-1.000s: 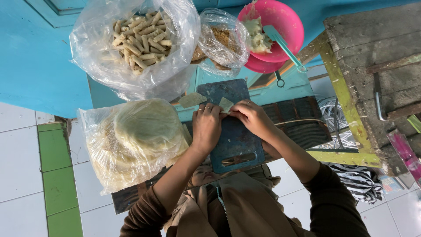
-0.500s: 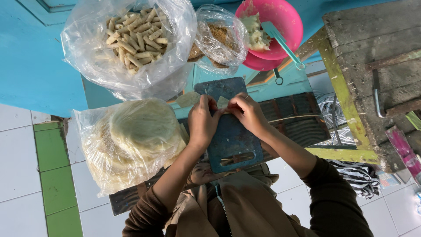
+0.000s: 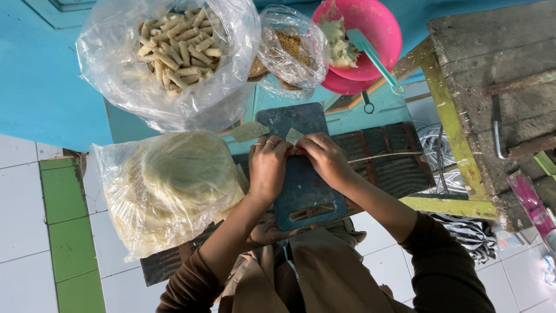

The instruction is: The person takes thin pastry wrappers from a plastic-covered stack, spoons brown filling from a bag onto a wrapper, folds the wrapper over the filling and rolls it up, and places the finished roll into a large plastic bag holding other completed rolls. They repeat this cycle continuously, occasionally using a plastic spatula to scoop filling from a pink bowl.

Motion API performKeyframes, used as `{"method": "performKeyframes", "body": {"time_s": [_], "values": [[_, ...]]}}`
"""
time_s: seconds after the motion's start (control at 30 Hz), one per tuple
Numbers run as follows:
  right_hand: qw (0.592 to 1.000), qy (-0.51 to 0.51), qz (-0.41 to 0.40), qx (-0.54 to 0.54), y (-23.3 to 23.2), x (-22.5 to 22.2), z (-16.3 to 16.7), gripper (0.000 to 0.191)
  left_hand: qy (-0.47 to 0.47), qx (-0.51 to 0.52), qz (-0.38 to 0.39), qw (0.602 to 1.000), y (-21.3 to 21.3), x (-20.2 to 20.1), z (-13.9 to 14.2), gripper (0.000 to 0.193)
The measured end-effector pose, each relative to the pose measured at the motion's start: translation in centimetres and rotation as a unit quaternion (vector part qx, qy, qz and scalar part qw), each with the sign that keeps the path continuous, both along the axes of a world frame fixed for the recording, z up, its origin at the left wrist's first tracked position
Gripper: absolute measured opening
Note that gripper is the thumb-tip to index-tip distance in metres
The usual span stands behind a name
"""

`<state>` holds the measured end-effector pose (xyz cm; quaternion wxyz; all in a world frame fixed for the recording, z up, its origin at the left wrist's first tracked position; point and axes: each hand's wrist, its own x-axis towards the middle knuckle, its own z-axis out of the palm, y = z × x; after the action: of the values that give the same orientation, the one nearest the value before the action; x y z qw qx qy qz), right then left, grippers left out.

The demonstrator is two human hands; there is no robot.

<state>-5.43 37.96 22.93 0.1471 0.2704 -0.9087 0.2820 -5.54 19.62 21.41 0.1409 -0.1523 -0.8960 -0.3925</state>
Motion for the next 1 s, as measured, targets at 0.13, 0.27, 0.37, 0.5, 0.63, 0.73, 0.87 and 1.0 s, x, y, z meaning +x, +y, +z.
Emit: {"method": "performKeyframes", "body": {"time_s": [0.13,0.27,0.37,0.5,0.63,0.73,0.87,1.0], "values": [[1.0,-0.014,-0.009,-0.026,3.6,-1.5,1.3,0.02,-0.039,-0.011,0.054,0.998,3.6,-1.1,2.0,0.007],[0.978,-0.172,-0.037,-0.113,6.9,-3.6,1.9,0.012,-0.06,0.035,0.09,0.994,6.6,-2.5,3.1,0.014],[0.956,-0.263,-0.042,-0.124,8.7,-4.8,2.2,0.015,-0.122,0.045,0.082,0.988,7.6,-2.9,3.6,0.017],[0.951,-0.263,-0.047,-0.153,10.2,-6.0,1.7,0.019,-0.126,0.052,0.097,0.986,9.2,-4.0,3.5,0.024],[0.985,-0.121,-0.019,-0.122,13.0,-5.2,1.1,0.014,-0.107,0.062,0.083,0.989,12.6,-4.5,2.7,0.024],[0.994,-0.036,-0.017,-0.1,13.5,-4.2,0.7,0.018,-0.091,0.039,0.075,0.992,13.5,-4.5,2.1,0.02],[0.997,0.011,-0.03,-0.064,14.2,-6.2,1.0,0.022,0.023,0.012,0.062,0.998,15.1,-5.9,1.9,0.008],[0.997,0.026,-0.044,-0.056,15.2,-9.5,1.1,0.023,0.039,0.041,0.063,0.996,16.7,-9.0,1.6,0.006]]}}
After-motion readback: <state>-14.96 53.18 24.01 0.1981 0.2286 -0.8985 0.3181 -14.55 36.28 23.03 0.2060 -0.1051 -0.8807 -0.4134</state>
